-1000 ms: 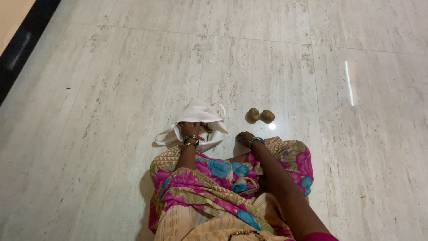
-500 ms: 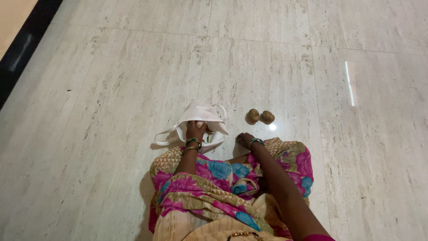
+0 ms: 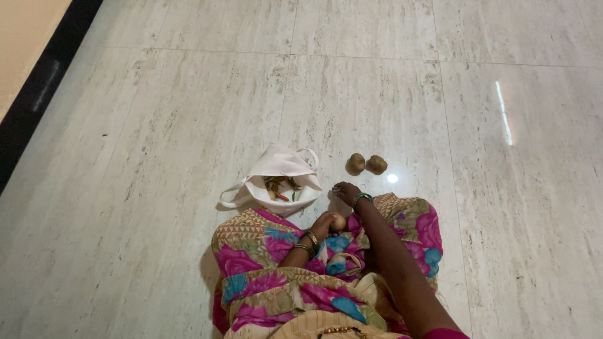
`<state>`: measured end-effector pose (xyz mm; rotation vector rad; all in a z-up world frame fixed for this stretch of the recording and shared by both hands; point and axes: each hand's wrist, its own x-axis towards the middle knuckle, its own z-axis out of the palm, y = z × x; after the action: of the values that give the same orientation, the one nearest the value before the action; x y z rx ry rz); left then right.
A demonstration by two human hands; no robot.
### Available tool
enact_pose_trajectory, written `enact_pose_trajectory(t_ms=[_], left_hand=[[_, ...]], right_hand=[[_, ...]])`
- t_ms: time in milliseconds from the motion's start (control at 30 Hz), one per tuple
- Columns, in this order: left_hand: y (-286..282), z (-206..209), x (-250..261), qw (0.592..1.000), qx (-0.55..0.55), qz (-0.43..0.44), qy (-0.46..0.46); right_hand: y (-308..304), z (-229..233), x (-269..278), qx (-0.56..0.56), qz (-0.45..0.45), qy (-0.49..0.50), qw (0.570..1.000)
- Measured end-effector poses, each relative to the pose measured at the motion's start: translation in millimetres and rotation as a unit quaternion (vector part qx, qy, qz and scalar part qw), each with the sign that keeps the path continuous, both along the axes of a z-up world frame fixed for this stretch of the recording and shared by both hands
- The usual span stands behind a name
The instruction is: The person sits on the floor and peels potatoes one by one using a peeler. The peeled potatoes are placed on the floor, and the peels are collected in a white cloth bag.
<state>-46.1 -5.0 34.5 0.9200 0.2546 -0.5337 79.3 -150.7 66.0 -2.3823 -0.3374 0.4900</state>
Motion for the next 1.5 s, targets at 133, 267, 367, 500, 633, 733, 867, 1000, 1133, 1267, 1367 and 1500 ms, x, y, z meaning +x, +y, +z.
enact_pose_trajectory(t_ms=[133,267,367,500,633,733,867,1000,1133,1267,1367,1500], left_hand=[[-2,-52,24,0.999,0.041,0.003,-0.012],[12,-91,58,0.949,0.314,0.005,-0.003],[11,-84,67,0.964,0.254,0.021,0.08],[3,-75,61,0.957,0.276,0.067,0.056],[2,-64,45,0.932,0.352,0.086,0.004],[-1,-49,33,0.894,0.432,0.077,-0.089],[-2,-29,34,0.89,0.44,0.068,-0.094],[12,-37,46,0.917,0.346,0.197,0.029],[22,-59,49,0.919,0.291,0.265,0.024],[8,-38,44,0.878,0.423,0.2,-0.099],[4,-12,34,0.819,0.498,0.153,-0.242],[6,-11,34,0.785,0.496,0.226,-0.293]], right_hand=[[-10,4,-8,0.127,-0.042,-0.006,0.991],[-4,10,-15,0.146,-0.037,-0.059,0.987],[18,1,-44,0.152,0.038,-0.132,0.979],[35,-6,-83,-0.003,0.134,-0.143,0.981],[32,-10,-79,-0.002,0.095,-0.098,0.991],[28,-18,-54,0.034,0.022,-0.023,0.999],[22,-25,-40,0.157,-0.026,0.07,0.985],[28,-22,-69,0.056,0.064,-0.093,0.992],[46,-21,-85,-0.035,0.172,-0.178,0.968],[43,-19,-69,-0.064,0.167,-0.084,0.98],[31,-15,-43,-0.061,0.155,0.069,0.984],[27,-16,-40,0.066,0.124,0.036,0.989]])
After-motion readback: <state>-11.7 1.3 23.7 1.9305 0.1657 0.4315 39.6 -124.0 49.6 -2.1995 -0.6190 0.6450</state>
